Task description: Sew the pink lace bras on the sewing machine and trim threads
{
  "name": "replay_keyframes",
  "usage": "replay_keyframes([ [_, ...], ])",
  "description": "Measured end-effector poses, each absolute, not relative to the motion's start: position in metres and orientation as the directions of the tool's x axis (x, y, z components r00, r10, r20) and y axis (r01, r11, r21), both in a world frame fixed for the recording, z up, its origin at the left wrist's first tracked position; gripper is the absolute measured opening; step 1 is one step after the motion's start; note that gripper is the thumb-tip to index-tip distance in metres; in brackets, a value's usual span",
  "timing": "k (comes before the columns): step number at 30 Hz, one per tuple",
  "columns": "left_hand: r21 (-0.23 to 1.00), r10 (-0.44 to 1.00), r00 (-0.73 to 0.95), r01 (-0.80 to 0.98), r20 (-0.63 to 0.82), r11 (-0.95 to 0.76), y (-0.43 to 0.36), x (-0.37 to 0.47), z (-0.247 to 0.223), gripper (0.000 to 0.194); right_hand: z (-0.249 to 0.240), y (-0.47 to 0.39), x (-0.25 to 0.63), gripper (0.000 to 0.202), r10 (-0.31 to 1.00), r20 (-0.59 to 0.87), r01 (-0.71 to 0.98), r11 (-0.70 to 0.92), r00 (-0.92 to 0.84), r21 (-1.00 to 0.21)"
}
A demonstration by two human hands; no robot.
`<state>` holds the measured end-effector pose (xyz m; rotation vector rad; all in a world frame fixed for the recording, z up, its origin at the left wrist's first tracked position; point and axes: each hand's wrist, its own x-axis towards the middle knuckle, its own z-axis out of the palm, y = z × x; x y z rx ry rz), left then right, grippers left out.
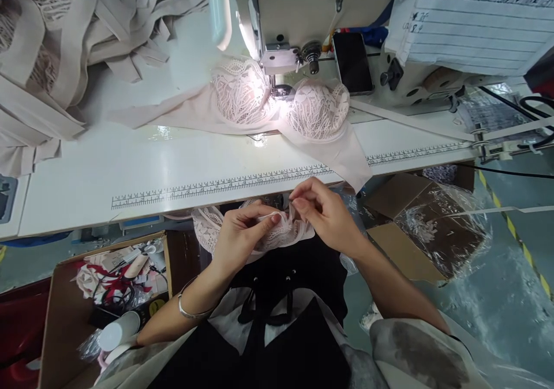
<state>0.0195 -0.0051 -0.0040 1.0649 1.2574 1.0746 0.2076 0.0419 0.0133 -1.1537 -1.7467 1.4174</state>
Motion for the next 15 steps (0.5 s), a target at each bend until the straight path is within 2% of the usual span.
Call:
replay_keyframes([
  [2,0.976,0.977,-0.006,-0.055,-0.213,0.213,-0.005,0.019,-0.005,0.015,0.01,0.041,0.211,0.044,0.919,0.005,0.254,0.114,-0.394,-0.96],
  [4,0.968,0.971,-0.024,-0.088,-0.237,0.234,-0.005,0.019,-0.007,0.015,0.007,0.039,0.215,0.041,0.919,0.033,0.32,0.171,-0.393,-0.932],
  [7,0.963,0.968,-0.039,-0.123,-0.247,0.24,-0.004,0.019,-0.008,0.014,0.004,0.033,0.217,0.035,0.912,-0.005,0.402,0.176,-0.409,-0.898],
  [10,0.962,0.969,-0.049,-0.146,-0.241,0.232,-0.004,0.018,-0.008,0.014,0.003,0.028,0.218,0.035,0.914,-0.018,0.408,0.163,-0.404,-0.898],
  [15,0.958,0.97,-0.028,-0.168,-0.24,0.232,-0.003,0.019,-0.006,0.011,0.008,0.034,0.217,0.055,0.883,0.024,0.363,0.217,-0.47,-0.906],
])
